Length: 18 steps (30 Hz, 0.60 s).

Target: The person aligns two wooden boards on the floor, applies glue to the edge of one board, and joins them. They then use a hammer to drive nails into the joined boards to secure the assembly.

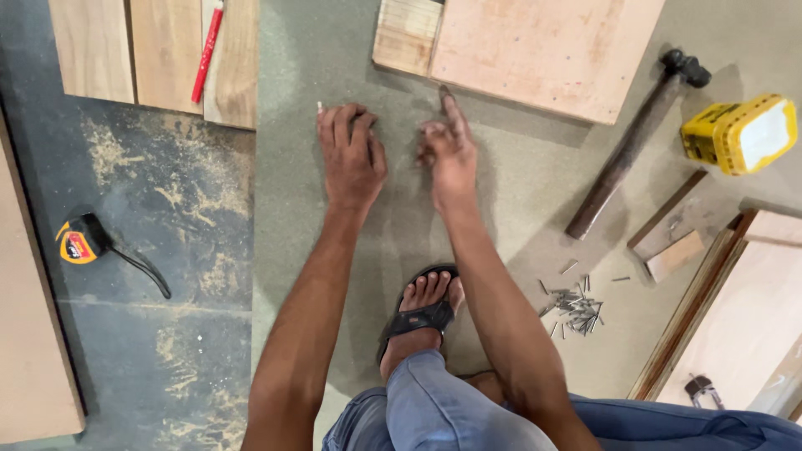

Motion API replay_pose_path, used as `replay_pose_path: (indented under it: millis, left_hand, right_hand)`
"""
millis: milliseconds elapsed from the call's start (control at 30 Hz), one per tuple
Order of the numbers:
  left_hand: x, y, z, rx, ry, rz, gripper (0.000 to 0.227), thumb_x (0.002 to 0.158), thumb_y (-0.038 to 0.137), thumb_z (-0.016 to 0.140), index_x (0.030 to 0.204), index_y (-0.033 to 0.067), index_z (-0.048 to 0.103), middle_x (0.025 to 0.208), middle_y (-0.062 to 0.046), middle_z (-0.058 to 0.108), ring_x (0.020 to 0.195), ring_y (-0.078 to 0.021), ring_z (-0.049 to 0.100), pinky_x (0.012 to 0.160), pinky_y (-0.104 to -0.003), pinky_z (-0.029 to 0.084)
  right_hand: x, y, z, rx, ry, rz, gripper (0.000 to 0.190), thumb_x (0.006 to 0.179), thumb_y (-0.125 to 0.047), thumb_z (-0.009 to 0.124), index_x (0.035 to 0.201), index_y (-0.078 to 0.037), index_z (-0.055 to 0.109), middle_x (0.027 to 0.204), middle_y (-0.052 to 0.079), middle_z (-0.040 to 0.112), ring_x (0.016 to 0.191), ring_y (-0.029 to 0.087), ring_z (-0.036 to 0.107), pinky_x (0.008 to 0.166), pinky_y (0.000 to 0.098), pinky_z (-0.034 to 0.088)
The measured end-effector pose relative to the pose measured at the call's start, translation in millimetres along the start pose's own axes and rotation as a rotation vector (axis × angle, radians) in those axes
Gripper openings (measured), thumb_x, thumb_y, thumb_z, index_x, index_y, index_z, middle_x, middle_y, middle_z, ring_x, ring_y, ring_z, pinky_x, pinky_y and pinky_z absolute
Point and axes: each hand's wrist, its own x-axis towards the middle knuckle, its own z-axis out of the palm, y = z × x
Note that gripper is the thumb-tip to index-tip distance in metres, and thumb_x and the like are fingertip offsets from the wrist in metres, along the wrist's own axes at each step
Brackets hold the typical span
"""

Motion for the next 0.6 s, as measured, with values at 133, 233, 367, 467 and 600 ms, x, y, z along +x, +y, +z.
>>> replay_pose_path:
  millis: [133,233,367,467,600]
  left_hand:
    - [2.6,-1.5,1.9,0.009,-0.003,0.02,0.026,0.092,-0.001,0.061,0.118,0.0032,0.062,0.13,-0.012,0.054,0.133,-0.0346,0.047,0.128,-0.06,0.024]
    - [-3.3,-1.5,0.7,0.007,-0.015,0.018,0.026,0.093,0.001,0.062,0.119,0.0031,0.06,0.131,-0.013,0.054,0.133,-0.036,0.046,0.127,-0.06,0.024]
    - [1.8,-1.3,0.7,-0.001,-0.034,0.019,0.029,0.095,0.008,0.067,0.123,0.0027,0.058,0.132,-0.015,0.052,0.131,-0.0403,0.043,0.124,-0.06,0.025]
    - [2.2,0.3,1.3,0.098,-0.112,0.038,0.039,0.093,0.016,0.07,0.127,0.0009,0.058,0.132,-0.018,0.052,0.128,-0.0448,0.04,0.116,-0.061,0.025]
    - [3.5,3.6,-1.4,-0.005,-0.048,0.027,0.032,0.088,0.0,0.06,0.12,0.0033,0.059,0.13,-0.015,0.052,0.131,-0.0397,0.043,0.124,-0.06,0.026]
  right_hand:
    - [9.2,-4.0,21.2,0.617,0.003,0.12,0.091,0.094,0.002,0.058,0.166,-0.021,0.008,0.117,0.013,0.064,0.091,0.024,0.061,0.074,0.0395,0.053]
    - [10.1,-9.9,49.5,0.868,0.0,0.207,0.096,0.089,-0.002,0.055,0.159,-0.037,-0.001,0.116,0.01,0.064,0.089,0.021,0.065,0.076,0.0387,0.057]
    - [18.6,-21.8,74.4,1.019,0.035,0.289,0.072,0.09,-0.003,0.058,0.15,-0.022,0.024,0.114,0.01,0.066,0.089,0.022,0.066,0.076,0.0375,0.057]
    - [14.8,-20.8,68.2,0.954,-0.133,0.275,0.041,0.095,-0.006,0.066,0.132,0.001,0.051,0.109,0.012,0.068,0.09,0.023,0.066,0.077,0.0371,0.056]
    - [0.4,-11.9,41.2,0.519,-0.093,0.231,0.024,0.091,-0.009,0.075,0.111,0.002,0.067,0.1,0.009,0.068,0.085,0.018,0.066,0.071,0.0334,0.056]
